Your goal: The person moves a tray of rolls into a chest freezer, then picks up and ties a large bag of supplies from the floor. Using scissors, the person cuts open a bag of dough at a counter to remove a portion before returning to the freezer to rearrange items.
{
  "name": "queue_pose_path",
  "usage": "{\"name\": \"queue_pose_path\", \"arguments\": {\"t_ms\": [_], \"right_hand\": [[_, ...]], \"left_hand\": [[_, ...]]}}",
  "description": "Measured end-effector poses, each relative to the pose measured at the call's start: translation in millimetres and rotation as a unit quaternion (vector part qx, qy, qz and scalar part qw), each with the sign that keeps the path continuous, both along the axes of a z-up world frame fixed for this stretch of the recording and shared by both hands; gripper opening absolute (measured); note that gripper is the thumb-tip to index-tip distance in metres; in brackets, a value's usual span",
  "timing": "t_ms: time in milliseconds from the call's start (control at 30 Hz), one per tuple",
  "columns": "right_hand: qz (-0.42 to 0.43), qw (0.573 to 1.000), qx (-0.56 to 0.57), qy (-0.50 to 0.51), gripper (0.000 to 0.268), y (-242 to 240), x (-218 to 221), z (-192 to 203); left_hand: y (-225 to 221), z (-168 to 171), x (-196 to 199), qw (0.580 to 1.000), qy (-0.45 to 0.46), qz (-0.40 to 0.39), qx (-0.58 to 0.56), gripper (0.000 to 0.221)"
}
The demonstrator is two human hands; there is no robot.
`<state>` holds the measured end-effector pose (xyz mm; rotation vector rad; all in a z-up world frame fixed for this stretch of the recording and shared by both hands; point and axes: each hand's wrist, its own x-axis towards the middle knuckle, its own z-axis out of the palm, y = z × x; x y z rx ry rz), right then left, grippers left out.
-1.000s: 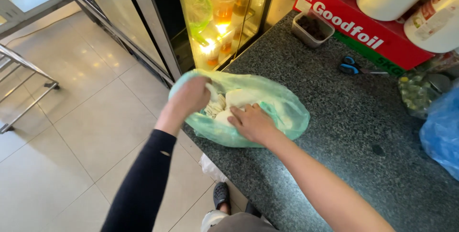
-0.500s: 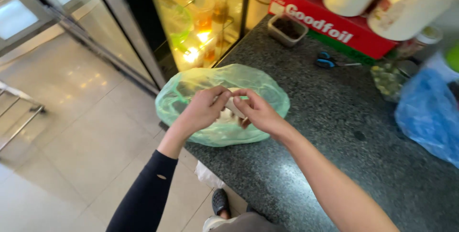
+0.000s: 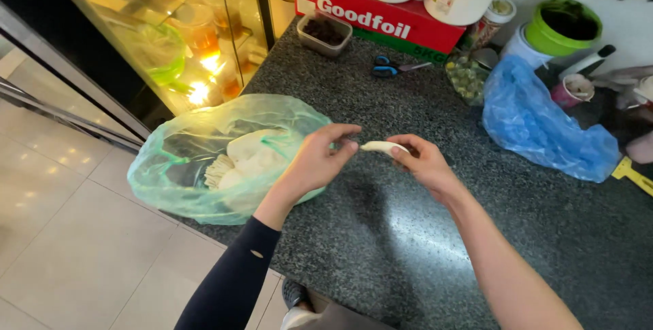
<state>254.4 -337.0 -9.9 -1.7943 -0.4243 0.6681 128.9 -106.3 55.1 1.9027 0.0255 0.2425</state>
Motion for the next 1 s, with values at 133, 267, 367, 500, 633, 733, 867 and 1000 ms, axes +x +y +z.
{"name": "queue_pose_path", "arguments": {"t_ms": [133,267,367,500,633,733,867,1000], "right_hand": [[-0.108,0.993,-0.034,0.037,0.032,-18.2,12.4,-77.1],[-0.063,0.946,-0.158,-0.275,0.034,-26.9,9.3,-132.3],[-0.048,0.905,-0.242,-0.346,0.049,-19.8,2.9,-122.9],[-0.134,0.912,-0.128,-0.365,0.05,15.3,-2.5,-96.5],[-0.121,0.901,-0.002,-0.418,0.036,84.2,-40.7,8.3],[-0.025,0.915,0.11,-0.388,0.022,131.3,-76.1,55.5],[0.208,0.903,0.131,-0.352,0.02,177.9,-103.6,48.8],[0.319,0.863,0.01,-0.392,0.022,188.7,-107.3,11.3]], "left_hand": [[3.3,-13.3,1.2,1.0,0.0,0.011,-0.023,0.033],[14.8,-13.9,-15.7,0.998,0.028,0.063,0.009,0.029],[27.4,-14.8,-35.0,0.988,0.038,0.146,0.015,0.027],[54.4,1.4,-69.2,0.946,0.015,0.313,0.077,0.023],[85.0,-47.7,-105.5,0.904,-0.034,0.343,0.252,0.019],[79.4,-66.1,-124.9,0.911,-0.031,0.274,0.307,0.028],[69.5,-59.9,-136.5,0.951,0.113,0.147,0.247,0.025],[92.7,-47.5,-141.7,0.96,0.173,0.153,0.16,0.027]]}}
